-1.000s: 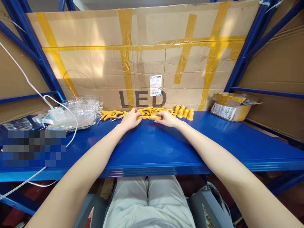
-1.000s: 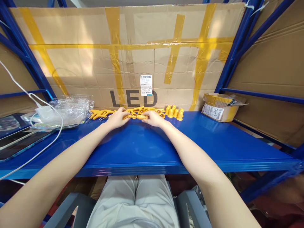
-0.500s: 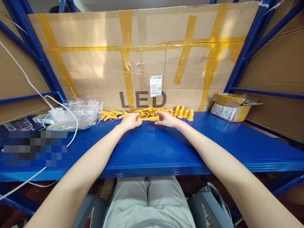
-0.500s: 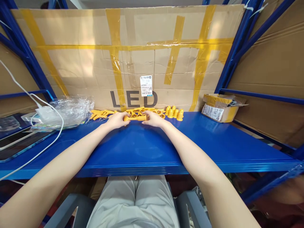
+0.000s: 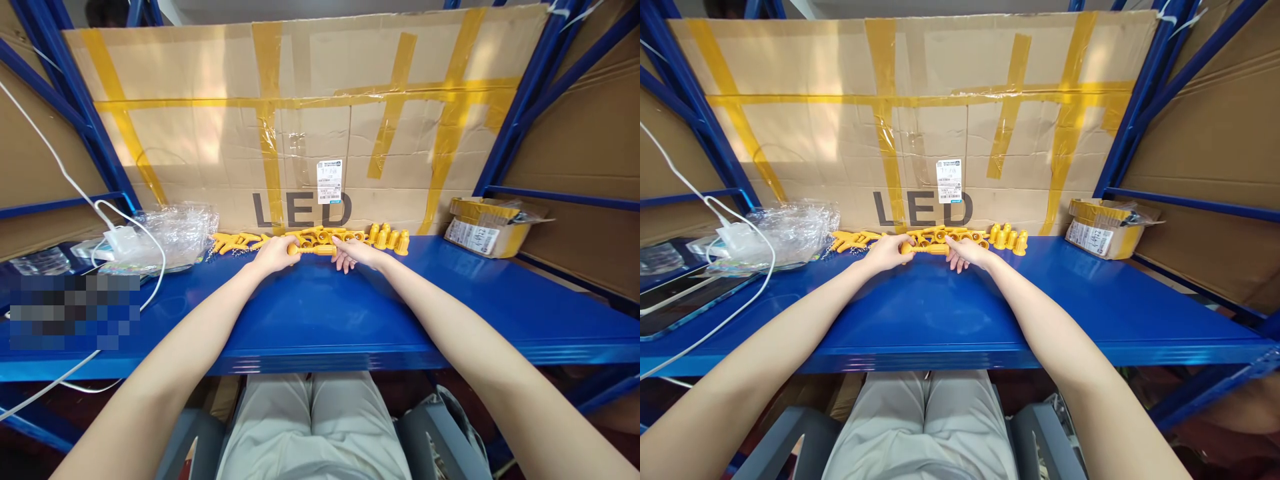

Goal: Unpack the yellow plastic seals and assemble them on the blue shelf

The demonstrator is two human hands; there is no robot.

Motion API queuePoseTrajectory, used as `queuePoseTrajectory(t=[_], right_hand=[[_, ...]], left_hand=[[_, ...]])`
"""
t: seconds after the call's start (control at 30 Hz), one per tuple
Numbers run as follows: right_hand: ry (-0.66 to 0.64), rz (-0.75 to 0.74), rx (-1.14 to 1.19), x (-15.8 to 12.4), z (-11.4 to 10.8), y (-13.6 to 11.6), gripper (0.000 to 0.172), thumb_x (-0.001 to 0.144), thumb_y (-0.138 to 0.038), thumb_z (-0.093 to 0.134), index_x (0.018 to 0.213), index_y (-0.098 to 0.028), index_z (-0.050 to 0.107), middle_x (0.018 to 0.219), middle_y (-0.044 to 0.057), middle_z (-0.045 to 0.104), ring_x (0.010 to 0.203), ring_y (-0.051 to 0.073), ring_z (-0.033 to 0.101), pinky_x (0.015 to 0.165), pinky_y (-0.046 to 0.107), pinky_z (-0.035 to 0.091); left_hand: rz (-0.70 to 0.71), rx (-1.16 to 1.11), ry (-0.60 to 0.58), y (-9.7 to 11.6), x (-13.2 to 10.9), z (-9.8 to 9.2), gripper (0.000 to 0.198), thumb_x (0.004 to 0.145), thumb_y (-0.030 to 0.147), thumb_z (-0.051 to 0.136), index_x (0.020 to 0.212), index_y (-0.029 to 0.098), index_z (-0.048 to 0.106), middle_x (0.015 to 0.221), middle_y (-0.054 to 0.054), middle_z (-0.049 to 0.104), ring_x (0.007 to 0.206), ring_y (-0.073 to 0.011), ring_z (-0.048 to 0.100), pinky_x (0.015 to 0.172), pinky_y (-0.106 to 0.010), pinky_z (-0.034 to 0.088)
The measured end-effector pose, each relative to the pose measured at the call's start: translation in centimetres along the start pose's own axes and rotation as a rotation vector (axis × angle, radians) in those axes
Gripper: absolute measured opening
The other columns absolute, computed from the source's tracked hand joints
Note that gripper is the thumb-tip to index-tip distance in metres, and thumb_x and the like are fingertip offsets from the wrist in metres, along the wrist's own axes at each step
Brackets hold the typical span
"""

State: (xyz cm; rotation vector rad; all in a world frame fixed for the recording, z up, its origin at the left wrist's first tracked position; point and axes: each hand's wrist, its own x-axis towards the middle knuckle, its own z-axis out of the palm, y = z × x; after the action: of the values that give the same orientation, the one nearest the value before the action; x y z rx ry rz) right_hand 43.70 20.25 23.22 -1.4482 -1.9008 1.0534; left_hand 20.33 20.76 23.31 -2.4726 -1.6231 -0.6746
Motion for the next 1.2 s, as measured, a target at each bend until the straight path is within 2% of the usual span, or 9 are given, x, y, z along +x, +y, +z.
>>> queuePoseTrajectory(t=[0.1, 0.2, 0.37, 0.57, 0.77, 0.93, 1.03, 1.13, 1.2], right_hand=[[-0.008, -0.036, -0.06, -0.2, -0.7, 0.0, 0.051, 0.095, -0.057, 0.04, 0.091, -0.012, 0.065, 0.089, 0.012, 0.074, 0.054, 0.01, 0.063, 0.047, 0.019, 0.042], [-0.004, -0.122, -0.051, -0.6, -1.4, 0.0, 0.04, 0.082, -0.037, 0.071, 0.114, -0.016, 0.058, 0.107, 0.009, 0.071, 0.064, 0.009, 0.066, 0.053, 0.018, 0.045], [-0.035, -0.151, -0.027, -0.9, -1.4, 0.0, 0.024, 0.083, -0.031, 0.07, 0.095, -0.014, 0.059, 0.094, 0.008, 0.072, 0.061, 0.008, 0.064, 0.054, 0.018, 0.044], [-0.073, -0.067, 0.069, -0.5, -0.9, 0.0, 0.058, 0.09, -0.066, 0.041, 0.071, -0.014, 0.059, 0.066, 0.009, 0.069, 0.051, 0.012, 0.06, 0.05, 0.022, 0.046], [-0.059, 0.011, 0.084, 0.0, -0.4, 0.0, 0.067, 0.09, -0.071, 0.03, 0.064, -0.015, 0.058, 0.048, 0.003, 0.057, 0.037, 0.008, 0.048, 0.037, 0.019, 0.034], [-0.064, 0.021, 0.054, -0.4, -0.6, -0.1, 0.051, 0.092, -0.061, 0.044, 0.095, -0.014, 0.062, 0.084, 0.01, 0.073, 0.046, 0.008, 0.056, 0.038, 0.018, 0.039], [-0.026, -0.072, 0.044, -0.7, -0.5, -0.2, 0.044, 0.086, -0.04, 0.067, 0.12, -0.016, 0.056, 0.111, 0.011, 0.07, 0.058, 0.008, 0.064, 0.048, 0.017, 0.048], [0.034, -0.116, 0.045, -0.6, -0.3, -0.2, 0.051, 0.082, -0.026, 0.072, 0.127, -0.015, 0.052, 0.111, 0.011, 0.069, 0.06, 0.009, 0.065, 0.052, 0.018, 0.051], [0.053, -0.123, 0.038, -0.5, -0.2, -0.2, 0.037, 0.085, -0.026, 0.068, 0.118, -0.013, 0.056, 0.103, 0.011, 0.071, 0.058, 0.009, 0.065, 0.051, 0.018, 0.05]], left_hand=[[-0.014, -0.015, 0.002, -0.2, 0.1, 0.1, 0.035, 0.076, 0.038, 0.056, 0.105, 0.023, 0.068, 0.077, -0.001, 0.073, 0.079, -0.0212, 0.066, 0.073, -0.028, 0.049], [-0.032, -0.011, 0.008, -0.2, 0.1, 0.1, 0.034, 0.075, 0.037, 0.057, 0.104, 0.023, 0.069, 0.083, -0.002, 0.073, 0.08, -0.0216, 0.067, 0.072, -0.028, 0.049], [-0.01, 0.011, 0.011, -0.1, -0.1, 0.1, 0.036, 0.075, 0.037, 0.057, 0.106, 0.022, 0.069, 0.091, -0.004, 0.073, 0.084, -0.0232, 0.067, 0.075, -0.029, 0.048], [0.013, 0.019, 0.027, 0.1, -0.1, 0.1, 0.036, 0.077, 0.037, 0.056, 0.107, 0.022, 0.068, 0.085, -0.003, 0.073, 0.081, -0.0215, 0.067, 0.074, -0.028, 0.048], [0.008, 0.032, 0.011, 0.2, 0.2, 0.2, 0.034, 0.078, 0.038, 0.056, 0.107, 0.023, 0.066, 0.08, -0.002, 0.072, 0.08, -0.0221, 0.067, 0.073, -0.029, 0.048], [-0.026, 0.064, -0.016, 0.1, 0.2, 0.3, 0.034, 0.079, 0.039, 0.057, 0.108, 0.023, 0.064, 0.086, -0.004, 0.072, 0.084, -0.0243, 0.067, 0.073, -0.03, 0.048], [-0.055, 0.084, -0.006, 0.1, 0.2, 0.2, 0.037, 0.078, 0.044, 0.059, 0.108, 0.023, 0.064, 0.093, -0.006, 0.073, 0.089, -0.0268, 0.067, 0.073, -0.031, 0.048], [-0.067, 0.092, 0.008, 0.2, 0.2, 0.1, 0.04, 0.077, 0.047, 0.06, 0.109, 0.023, 0.063, 0.096, -0.006, 0.072, 0.092, -0.0273, 0.066, 0.075, -0.031, 0.048], [-0.065, 0.1, 0.014, 0.3, 0.2, 0.1, 0.04, 0.077, 0.047, 0.06, 0.109, 0.024, 0.064, 0.098, -0.007, 0.072, 0.093, -0.0276, 0.066, 0.076, -0.032, 0.048]])
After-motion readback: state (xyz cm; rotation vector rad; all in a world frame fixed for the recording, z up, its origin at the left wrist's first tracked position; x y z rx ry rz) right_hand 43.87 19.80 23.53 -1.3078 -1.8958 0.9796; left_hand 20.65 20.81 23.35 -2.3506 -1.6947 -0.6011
